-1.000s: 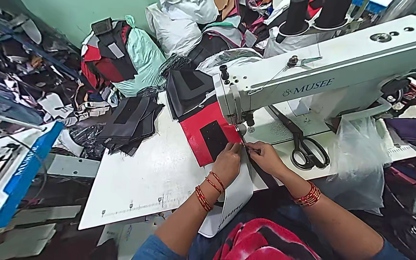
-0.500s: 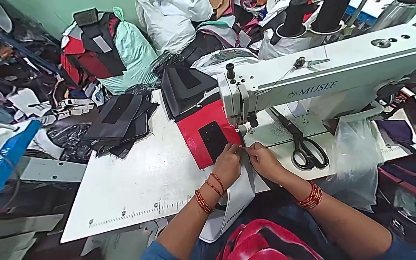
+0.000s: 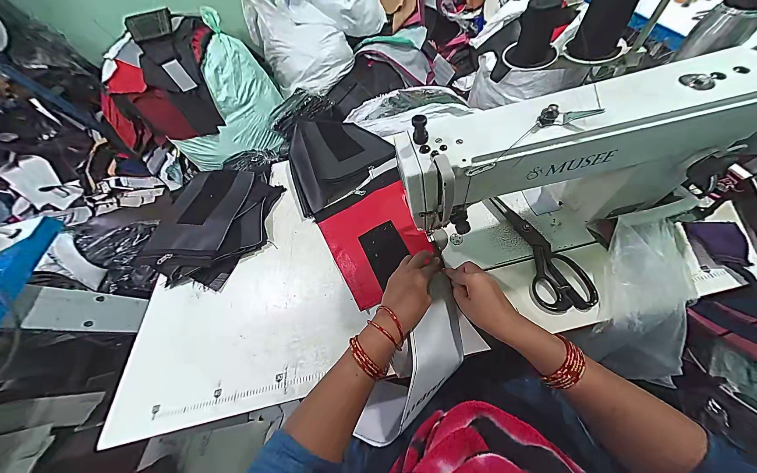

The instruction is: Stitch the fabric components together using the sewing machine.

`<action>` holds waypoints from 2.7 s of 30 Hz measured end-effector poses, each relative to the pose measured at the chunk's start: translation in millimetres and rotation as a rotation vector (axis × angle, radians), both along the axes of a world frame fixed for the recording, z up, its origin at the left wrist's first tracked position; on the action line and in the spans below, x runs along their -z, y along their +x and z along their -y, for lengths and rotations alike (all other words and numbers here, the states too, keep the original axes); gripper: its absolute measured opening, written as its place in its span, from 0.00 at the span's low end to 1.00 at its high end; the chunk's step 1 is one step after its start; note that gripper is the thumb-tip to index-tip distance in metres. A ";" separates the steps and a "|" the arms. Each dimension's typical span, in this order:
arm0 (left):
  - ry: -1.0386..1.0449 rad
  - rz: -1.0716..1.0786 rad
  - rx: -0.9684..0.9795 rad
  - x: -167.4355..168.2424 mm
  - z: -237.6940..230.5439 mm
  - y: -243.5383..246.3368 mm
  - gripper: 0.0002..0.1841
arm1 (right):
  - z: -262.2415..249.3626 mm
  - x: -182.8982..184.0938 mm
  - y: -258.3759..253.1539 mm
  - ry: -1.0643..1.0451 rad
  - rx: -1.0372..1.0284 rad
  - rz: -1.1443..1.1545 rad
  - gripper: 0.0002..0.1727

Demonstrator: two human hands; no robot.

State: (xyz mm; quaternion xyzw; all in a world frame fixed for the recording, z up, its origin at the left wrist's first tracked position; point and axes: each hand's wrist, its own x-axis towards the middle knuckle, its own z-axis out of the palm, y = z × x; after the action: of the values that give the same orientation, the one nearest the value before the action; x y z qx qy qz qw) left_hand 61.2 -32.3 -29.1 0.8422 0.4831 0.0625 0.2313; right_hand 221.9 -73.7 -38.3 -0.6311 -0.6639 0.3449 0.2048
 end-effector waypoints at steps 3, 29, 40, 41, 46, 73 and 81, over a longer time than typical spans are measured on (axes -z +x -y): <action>0.159 0.104 -0.003 18.0 8.6 -2.2 0.19 | -0.7 8.9 6.4 0.049 0.083 -0.120 0.21; -0.019 0.035 0.047 0.8 -8.5 -2.7 0.26 | -0.9 -9.5 -6.0 -0.085 -0.105 0.170 0.23; 0.134 -0.014 0.228 8.8 -6.1 -7.7 0.27 | -1.0 -12.1 -8.3 -0.098 -0.100 0.170 0.20; 0.155 0.022 0.226 11.7 -5.3 -10.3 0.27 | -1.1 -11.3 -8.1 -0.093 -0.102 0.172 0.21; 0.167 0.056 0.217 13.6 0.0 -10.9 0.27 | -1.7 -9.8 -7.4 -0.081 -0.111 0.171 0.21; 0.173 0.196 0.090 34.0 -43.8 -14.2 0.18 | -54.3 -20.2 -17.4 -0.194 -0.103 0.225 0.26; 0.160 0.185 0.098 34.1 -46.2 -14.9 0.18 | -55.9 -17.8 -17.3 -0.173 -0.103 0.211 0.26</action>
State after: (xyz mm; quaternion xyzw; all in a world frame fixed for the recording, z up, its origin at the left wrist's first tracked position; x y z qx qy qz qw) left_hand 46.3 13.8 -63.2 0.8712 0.4113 0.1668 0.2097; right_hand 204.6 -17.8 -20.4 -0.6442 -0.6811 0.3428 0.0605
